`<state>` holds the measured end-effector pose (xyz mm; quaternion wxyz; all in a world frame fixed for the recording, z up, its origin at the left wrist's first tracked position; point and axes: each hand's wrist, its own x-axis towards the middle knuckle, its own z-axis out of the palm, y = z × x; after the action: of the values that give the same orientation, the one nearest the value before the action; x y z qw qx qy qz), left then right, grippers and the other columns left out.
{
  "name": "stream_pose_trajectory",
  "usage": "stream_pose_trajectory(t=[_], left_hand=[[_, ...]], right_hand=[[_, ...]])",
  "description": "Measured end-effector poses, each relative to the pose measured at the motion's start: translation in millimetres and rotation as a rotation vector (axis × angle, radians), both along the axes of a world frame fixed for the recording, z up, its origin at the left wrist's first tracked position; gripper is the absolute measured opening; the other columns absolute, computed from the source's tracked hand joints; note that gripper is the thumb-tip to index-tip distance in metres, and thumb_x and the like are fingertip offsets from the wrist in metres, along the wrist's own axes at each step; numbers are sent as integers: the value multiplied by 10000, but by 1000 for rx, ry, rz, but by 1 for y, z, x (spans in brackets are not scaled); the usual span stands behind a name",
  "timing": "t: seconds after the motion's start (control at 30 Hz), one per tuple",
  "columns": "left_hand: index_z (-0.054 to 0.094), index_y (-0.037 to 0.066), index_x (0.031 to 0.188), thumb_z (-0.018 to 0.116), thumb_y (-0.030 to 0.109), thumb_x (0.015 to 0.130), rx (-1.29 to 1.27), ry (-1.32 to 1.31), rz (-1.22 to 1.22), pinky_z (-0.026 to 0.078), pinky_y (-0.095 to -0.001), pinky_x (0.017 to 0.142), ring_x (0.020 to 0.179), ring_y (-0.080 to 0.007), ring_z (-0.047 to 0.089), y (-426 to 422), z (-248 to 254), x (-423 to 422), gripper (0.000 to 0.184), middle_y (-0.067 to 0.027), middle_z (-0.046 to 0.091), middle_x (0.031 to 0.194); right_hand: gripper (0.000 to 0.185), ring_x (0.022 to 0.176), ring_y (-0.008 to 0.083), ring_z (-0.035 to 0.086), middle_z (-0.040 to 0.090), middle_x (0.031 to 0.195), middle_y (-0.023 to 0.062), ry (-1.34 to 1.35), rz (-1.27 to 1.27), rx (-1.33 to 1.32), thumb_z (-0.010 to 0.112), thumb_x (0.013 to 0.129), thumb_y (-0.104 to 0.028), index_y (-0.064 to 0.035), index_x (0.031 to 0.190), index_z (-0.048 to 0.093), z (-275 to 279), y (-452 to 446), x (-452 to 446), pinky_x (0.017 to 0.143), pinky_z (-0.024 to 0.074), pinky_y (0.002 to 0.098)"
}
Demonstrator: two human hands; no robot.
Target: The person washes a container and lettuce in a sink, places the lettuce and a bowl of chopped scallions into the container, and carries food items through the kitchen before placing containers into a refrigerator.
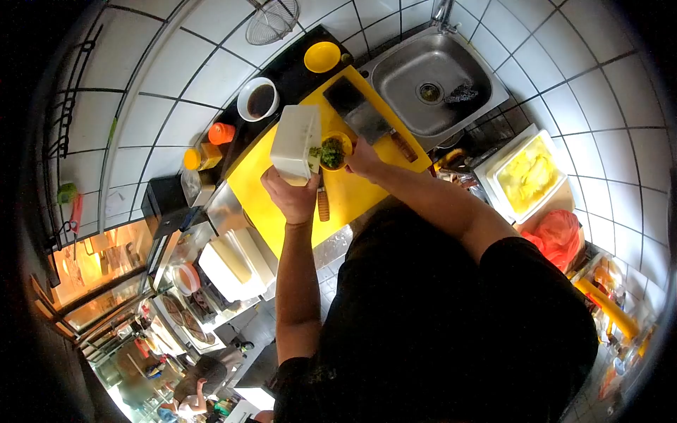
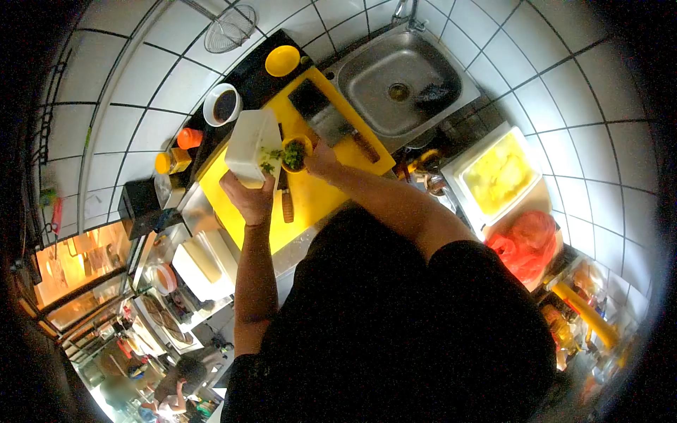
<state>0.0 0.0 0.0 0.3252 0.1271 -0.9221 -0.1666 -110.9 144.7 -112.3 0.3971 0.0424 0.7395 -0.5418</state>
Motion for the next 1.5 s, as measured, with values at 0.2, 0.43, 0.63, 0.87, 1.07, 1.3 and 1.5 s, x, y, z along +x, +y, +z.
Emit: stream_pose_trajectory(t=[0.2,0.43,0.63,0.87,1.07,1.3,1.5], left_hand=[[481,-67,1226,765,113,780,378,83,203,454,-409,878,993,-279,516,-17,-15,2,559,-171,511,1072],[478,-60,1184,720,88,834,704,135,194,462,-351,880,957,-212,540,-21,-13,1,451,-126,538,1058],[484,-48,1214,767,54,784,558,70,33,460,-339,878,957,-215,534,-13,-7,-6,524,-116,520,1084],[476,-58,1236,801,83,729,311,40,98,453,-403,888,978,-309,520,-13,-11,-4,618,-161,491,1053],[470,-58,1236,796,105,738,256,30,166,450,-413,869,964,-323,515,-24,-19,0,617,-169,487,1045],[478,-55,1241,750,70,814,432,83,230,464,-363,855,958,-241,535,-35,-16,9,521,-137,526,1069],[495,-14,1226,635,118,972,1043,260,70,469,-343,918,1007,-189,562,-18,-4,11,319,-104,582,1135]], right_hand=[[436,980,333,662,645,1133,200,265,198,178,686,889,-172,-1,1265,547,43,22,5,845,540,462],[335,1264,317,525,618,1270,147,1354,655,-93,608,880,-169,-64,1196,637,77,28,-4,1055,438,459],[339,1363,286,469,597,1354,118,1601,1123,10,490,965,-186,-59,1232,656,64,-9,-14,1124,382,460],[301,1115,277,573,642,1127,120,1728,1086,119,566,886,-250,-18,1045,674,30,-15,-18,998,445,448],[343,1195,293,568,620,1248,145,1506,1165,251,547,915,-152,17,1200,635,31,1,-19,1031,452,437],[185,968,298,657,687,974,98,1450,997,273,613,893,-194,-82,1010,702,45,8,-38,864,532,438],[244,840,335,674,685,847,126,1257,406,78,660,925,-313,-75,877,683,77,54,-71,723,545,457]])
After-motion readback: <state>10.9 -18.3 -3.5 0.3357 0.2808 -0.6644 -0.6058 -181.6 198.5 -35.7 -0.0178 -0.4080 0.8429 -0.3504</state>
